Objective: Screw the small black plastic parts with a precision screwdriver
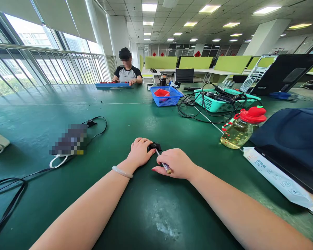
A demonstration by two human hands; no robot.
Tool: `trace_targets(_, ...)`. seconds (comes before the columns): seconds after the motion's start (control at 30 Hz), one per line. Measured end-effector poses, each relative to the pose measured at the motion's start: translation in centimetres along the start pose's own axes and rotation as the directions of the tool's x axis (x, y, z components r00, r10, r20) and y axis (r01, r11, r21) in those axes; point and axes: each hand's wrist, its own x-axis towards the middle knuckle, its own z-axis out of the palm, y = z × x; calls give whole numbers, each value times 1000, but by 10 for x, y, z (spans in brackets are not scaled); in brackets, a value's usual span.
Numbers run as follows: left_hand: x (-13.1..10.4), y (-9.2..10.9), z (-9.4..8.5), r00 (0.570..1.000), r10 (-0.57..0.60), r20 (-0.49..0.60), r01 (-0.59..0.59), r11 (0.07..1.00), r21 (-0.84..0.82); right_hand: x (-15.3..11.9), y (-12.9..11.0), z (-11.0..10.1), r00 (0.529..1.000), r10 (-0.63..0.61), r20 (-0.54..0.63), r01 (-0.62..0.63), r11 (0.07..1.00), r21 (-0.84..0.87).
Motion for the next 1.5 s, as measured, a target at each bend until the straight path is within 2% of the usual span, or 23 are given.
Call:
trace_targets(0.23, 0, 1, 0, 1000, -7, 3, 7, 1000, 6, 1, -2, -2, 988, 17, -155, -24, 999, -47)
trace_targets(0.7, 1, 0, 1, 1000, -6, 8, 5, 1000, 13, 1, -3, -5, 976, 12, -220, -17, 1000, -19)
trace_targets(0.87, 0, 0, 1, 1000, 3, 3, -3, 1000, -2, 1, 0, -6, 982, 66, -177, -60, 997, 39)
trace_targets(1.0, 0, 1, -1, 1000, 6, 1, -6, 1000, -7, 0, 5, -6, 965, 199, -171, -164, 966, 200)
trace_targets(1.07, -1, 1, -2, 1000, 8, 4, -8, 1000, -11, -1, 9, -6, 933, 313, -179, -231, 900, 369)
trace_targets(1.13, -1, 2, -2, 1000, 11, 8, -11, 1000, -17, -1, 14, -4, 871, 458, -177, -294, 775, 559)
trace_targets(1.27, -1, 2, -3, 1000, 11, 13, -10, 1000, -28, 2, 27, 2, 713, 698, -62, -322, 405, 856)
trace_targets(1.33, -1, 2, -3, 1000, 5, 12, -5, 1000, -28, 3, 35, 6, 654, 757, -15, -275, 256, 927)
trace_targets(1.4, -1, 2, -3, 1000, 1, 10, -1, 1000, -25, 4, 41, 9, 612, 791, 4, -223, 168, 960)
trace_targets(1.5, -1, 2, -3, 1000, 4, 11, -4, 1000, -23, 5, 46, 12, 588, 806, 76, -207, 59, 977)
